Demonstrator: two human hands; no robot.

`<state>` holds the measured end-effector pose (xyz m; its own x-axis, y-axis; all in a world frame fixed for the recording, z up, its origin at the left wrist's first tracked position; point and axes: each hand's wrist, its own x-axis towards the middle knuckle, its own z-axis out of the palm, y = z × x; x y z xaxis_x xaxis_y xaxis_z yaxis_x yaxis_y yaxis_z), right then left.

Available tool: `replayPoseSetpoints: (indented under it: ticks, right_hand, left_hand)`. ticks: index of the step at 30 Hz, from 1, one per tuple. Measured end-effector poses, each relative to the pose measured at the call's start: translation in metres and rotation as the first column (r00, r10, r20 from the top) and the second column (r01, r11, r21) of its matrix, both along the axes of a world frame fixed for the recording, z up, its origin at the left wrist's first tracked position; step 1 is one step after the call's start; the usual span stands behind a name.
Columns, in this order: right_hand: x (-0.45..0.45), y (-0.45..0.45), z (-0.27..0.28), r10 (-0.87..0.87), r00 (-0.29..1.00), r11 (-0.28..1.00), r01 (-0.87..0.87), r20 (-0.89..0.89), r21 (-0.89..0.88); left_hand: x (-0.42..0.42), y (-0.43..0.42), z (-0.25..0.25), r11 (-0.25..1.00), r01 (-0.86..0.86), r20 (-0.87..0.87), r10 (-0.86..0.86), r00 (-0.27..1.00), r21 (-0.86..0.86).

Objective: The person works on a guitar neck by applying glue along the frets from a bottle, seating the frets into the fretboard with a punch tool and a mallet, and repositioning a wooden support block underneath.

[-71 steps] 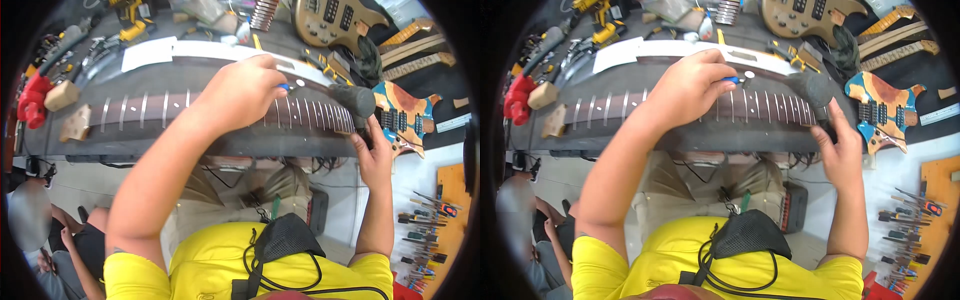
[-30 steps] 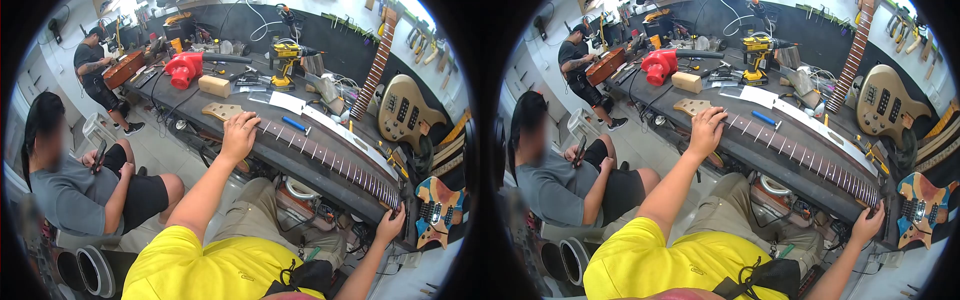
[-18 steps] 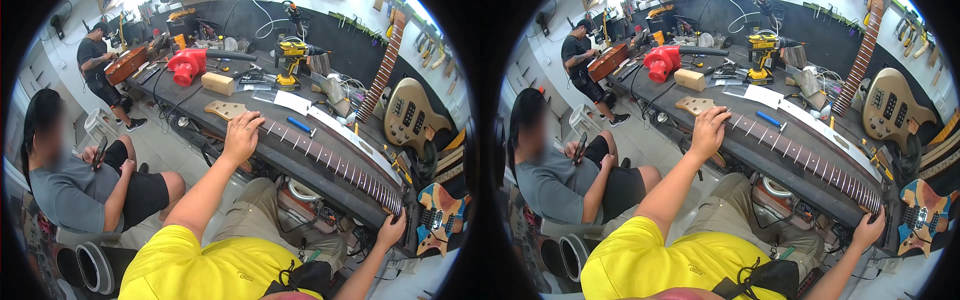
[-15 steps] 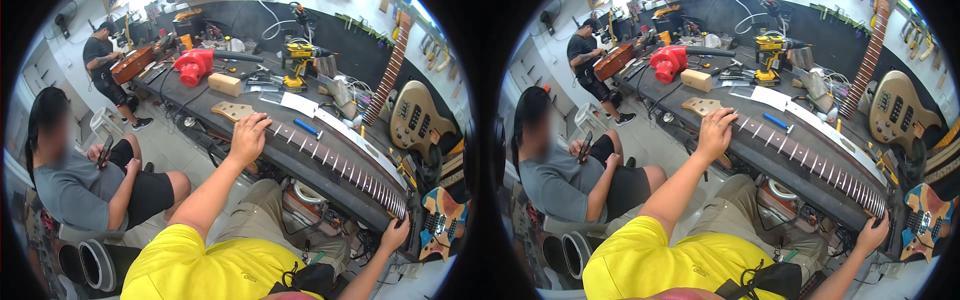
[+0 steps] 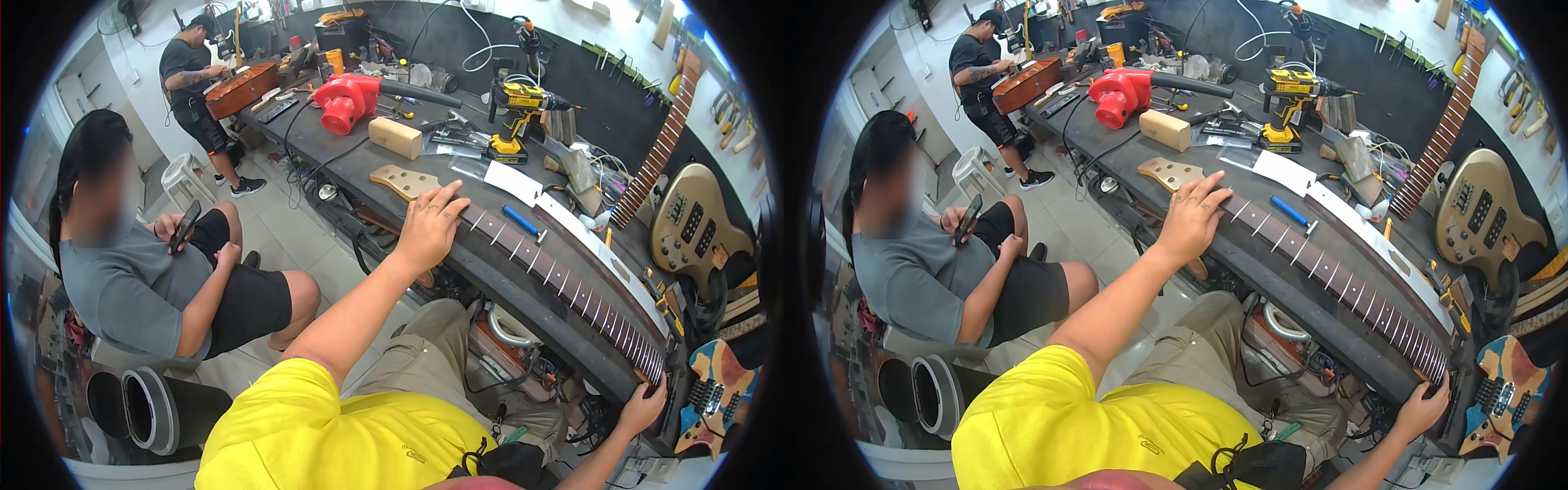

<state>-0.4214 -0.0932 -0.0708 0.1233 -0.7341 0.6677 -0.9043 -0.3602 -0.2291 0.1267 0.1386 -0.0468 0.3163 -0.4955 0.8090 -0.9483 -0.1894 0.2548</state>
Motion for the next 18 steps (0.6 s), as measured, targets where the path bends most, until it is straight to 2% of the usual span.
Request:
replayPoseSetpoints:
  ticks: [1,3,5,6,7,9,11,12,13,15,16,18]
  right_hand:
    - [-0.001,0.0,0.0,0.004,1.0,1.0,-0.004,0.001,0.001]
    - [-0.003,0.001,0.001,0.014,0.999,1.0,-0.015,0.032,0.026]
    - [-0.001,0.003,0.003,0.025,0.998,0.998,-0.028,0.064,0.047]
    - [0.001,0.005,0.006,0.039,0.988,0.992,-0.056,0.147,0.111]
    - [0.003,0.005,0.009,0.044,0.972,0.981,-0.085,0.23,0.172]
    - [0.002,-0.001,0.009,0.073,0.983,0.975,-0.106,0.166,0.196]
    - [0.006,-0.001,0.013,0.189,0.968,0.966,-0.213,0.165,0.146]
    - [0.011,0.004,0.021,0.18,0.983,0.975,-0.183,0.036,0.127]
    - [0.004,-0.001,0.016,0.15,0.989,0.97,-0.15,0.015,0.193]
    - [0.011,0.005,0.021,0.145,0.989,0.978,-0.138,-0.033,0.155]
    - [0.009,0.005,0.019,0.128,0.991,0.98,-0.122,-0.031,0.155]
    - [0.014,0.011,0.024,0.084,0.996,0.982,-0.079,-0.022,0.172]
  left_hand:
    - [0.001,-0.001,0.003,1.0,0.001,-0.002,-0.001,1.0,0.0]
    - [0.004,-0.001,0.01,0.977,-0.059,0.065,0.047,0.997,0.204]
    - [0.003,0.011,0.016,0.956,-0.11,0.113,0.082,0.99,0.27]
    - [0.003,0.016,0.02,0.932,-0.157,0.165,0.107,0.98,0.326]
    - [0.003,0.028,0.022,0.945,-0.141,0.178,0.091,0.98,0.294]
    - [0.002,0.058,0.029,0.94,-0.081,0.157,0.03,0.987,0.333]
    - [-0.013,0.08,0.027,0.905,-0.19,0.219,0.112,0.969,0.381]
    - [-0.013,0.084,0.015,0.916,-0.135,0.176,0.072,0.982,0.378]
    - [-0.013,0.087,0.004,0.924,-0.081,0.129,0.034,0.991,0.373]
    - [-0.015,0.087,-0.006,0.943,-0.093,0.136,0.052,0.989,0.319]
    - [-0.016,0.085,-0.007,0.94,-0.05,0.113,0.013,0.994,0.339]
    - [-0.01,0.078,-0.002,0.962,-0.015,0.123,-0.019,0.992,0.273]
